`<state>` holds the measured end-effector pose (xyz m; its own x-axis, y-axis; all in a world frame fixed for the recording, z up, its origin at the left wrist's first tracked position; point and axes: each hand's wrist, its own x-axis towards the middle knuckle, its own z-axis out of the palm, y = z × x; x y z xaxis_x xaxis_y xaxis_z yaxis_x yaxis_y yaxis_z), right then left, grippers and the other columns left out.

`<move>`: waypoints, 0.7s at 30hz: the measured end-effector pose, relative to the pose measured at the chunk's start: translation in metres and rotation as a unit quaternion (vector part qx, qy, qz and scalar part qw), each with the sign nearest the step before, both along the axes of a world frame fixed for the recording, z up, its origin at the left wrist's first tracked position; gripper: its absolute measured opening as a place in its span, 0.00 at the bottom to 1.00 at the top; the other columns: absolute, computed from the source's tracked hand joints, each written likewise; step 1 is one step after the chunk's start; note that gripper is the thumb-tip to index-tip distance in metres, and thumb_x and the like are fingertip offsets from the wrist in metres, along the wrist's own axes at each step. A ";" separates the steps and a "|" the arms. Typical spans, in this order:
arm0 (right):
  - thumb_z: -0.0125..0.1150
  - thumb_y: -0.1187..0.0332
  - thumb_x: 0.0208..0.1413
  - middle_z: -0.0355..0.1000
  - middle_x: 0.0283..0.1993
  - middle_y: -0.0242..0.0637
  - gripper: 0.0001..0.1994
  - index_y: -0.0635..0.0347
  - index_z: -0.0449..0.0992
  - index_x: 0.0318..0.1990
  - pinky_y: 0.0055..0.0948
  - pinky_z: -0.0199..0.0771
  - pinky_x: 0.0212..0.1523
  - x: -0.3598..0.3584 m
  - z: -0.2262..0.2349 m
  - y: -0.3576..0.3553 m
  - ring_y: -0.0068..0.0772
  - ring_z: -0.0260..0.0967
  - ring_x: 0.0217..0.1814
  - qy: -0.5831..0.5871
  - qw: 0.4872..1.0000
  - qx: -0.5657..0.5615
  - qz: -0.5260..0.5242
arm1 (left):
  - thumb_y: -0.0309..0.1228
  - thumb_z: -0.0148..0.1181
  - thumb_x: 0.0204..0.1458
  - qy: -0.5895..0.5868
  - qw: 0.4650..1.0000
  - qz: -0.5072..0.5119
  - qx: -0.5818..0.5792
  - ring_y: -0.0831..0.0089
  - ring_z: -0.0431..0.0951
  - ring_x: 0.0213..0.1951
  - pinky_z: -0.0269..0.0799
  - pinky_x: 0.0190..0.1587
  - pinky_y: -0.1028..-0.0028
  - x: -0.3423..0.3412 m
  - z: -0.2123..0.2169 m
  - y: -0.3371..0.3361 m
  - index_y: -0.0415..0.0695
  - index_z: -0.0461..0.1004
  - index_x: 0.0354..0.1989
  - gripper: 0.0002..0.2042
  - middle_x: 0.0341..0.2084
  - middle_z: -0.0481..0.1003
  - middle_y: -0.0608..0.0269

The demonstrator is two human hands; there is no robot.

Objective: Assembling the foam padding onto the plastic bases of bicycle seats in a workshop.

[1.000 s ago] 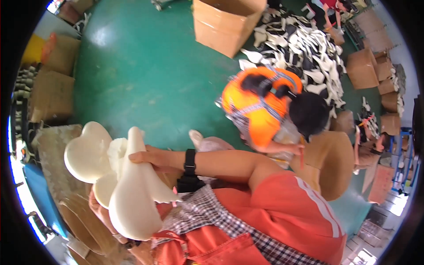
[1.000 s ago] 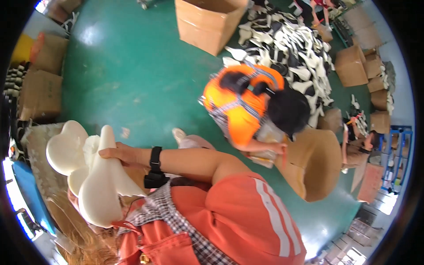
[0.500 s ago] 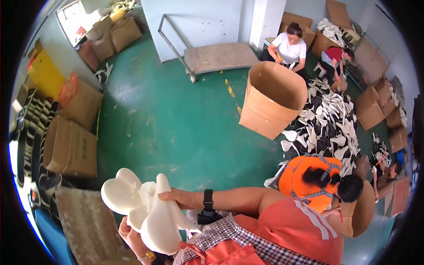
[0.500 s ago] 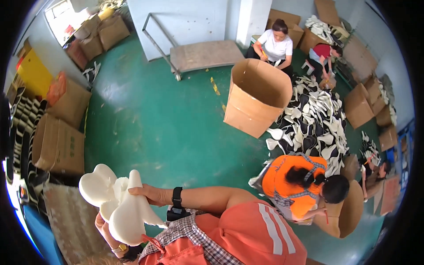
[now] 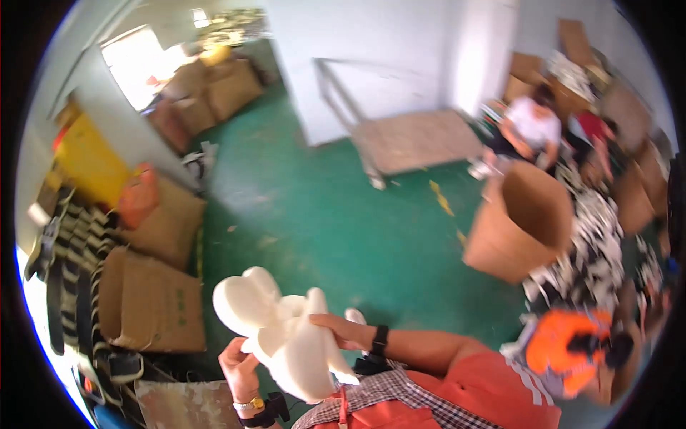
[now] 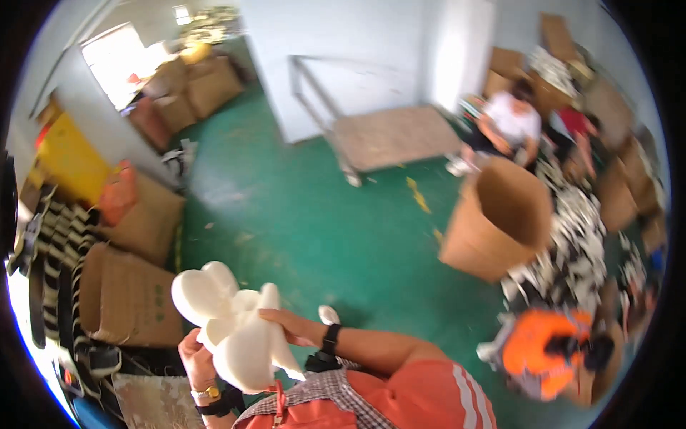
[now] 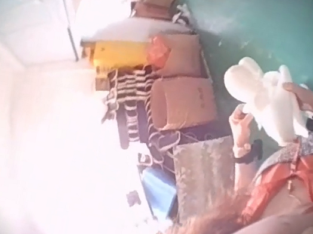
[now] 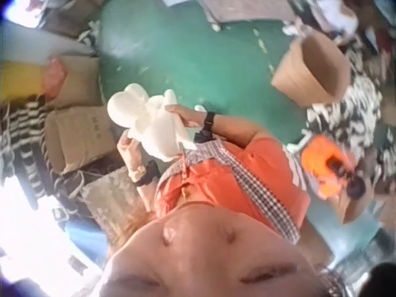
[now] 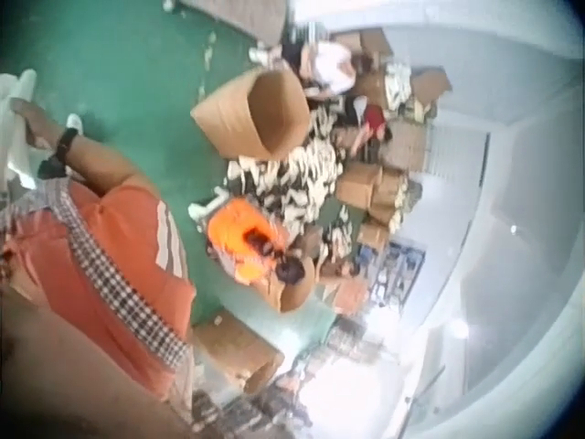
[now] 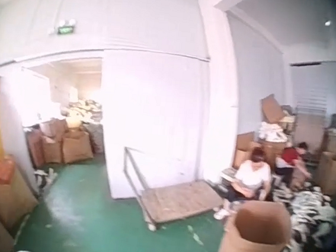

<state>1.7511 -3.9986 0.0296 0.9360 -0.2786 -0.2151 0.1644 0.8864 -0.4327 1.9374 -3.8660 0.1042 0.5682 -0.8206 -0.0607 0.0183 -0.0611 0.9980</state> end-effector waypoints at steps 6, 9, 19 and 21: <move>0.52 0.49 0.55 0.66 0.54 0.42 0.31 0.63 0.59 0.58 0.34 0.64 0.57 0.174 0.002 -0.135 0.32 0.66 0.53 -0.039 0.994 0.012 0.102 | 0.14 0.61 0.39 0.055 0.996 0.065 -0.021 0.80 0.74 0.25 0.69 0.31 0.82 0.145 0.023 -0.101 0.34 0.74 0.28 0.06 0.23 0.76 0.64; 0.52 0.49 0.55 0.65 0.54 0.41 0.31 0.63 0.59 0.58 0.34 0.63 0.57 0.254 0.013 -0.198 0.32 0.65 0.54 -0.039 0.985 -0.008 0.165 | 0.14 0.61 0.39 0.028 0.993 0.112 -0.037 0.80 0.74 0.25 0.70 0.31 0.82 0.206 0.034 -0.145 0.34 0.74 0.27 0.06 0.24 0.76 0.63; 0.51 0.49 0.55 0.63 0.57 0.44 0.32 0.62 0.55 0.60 0.37 0.60 0.61 0.446 -0.015 -0.409 0.37 0.63 0.57 0.045 0.988 0.031 0.147 | 0.18 0.65 0.38 0.070 0.994 0.077 -0.025 0.83 0.72 0.24 0.66 0.28 0.83 0.420 -0.010 -0.361 0.36 0.75 0.25 0.06 0.21 0.74 0.67; 0.50 0.49 0.56 0.62 0.58 0.45 0.32 0.61 0.55 0.61 0.39 0.59 0.61 0.477 -0.008 -0.462 0.39 0.62 0.58 0.047 0.992 0.031 0.117 | 0.18 0.65 0.39 0.063 0.997 0.026 -0.017 0.83 0.72 0.24 0.66 0.29 0.83 0.469 -0.004 -0.422 0.37 0.75 0.25 0.05 0.21 0.75 0.67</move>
<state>2.2285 -4.4605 0.0212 0.9483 -0.0399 -0.3150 -0.0872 0.9212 -0.3793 2.4063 -4.2882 0.1007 0.6002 -0.7927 -0.1068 0.1469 -0.0220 0.9889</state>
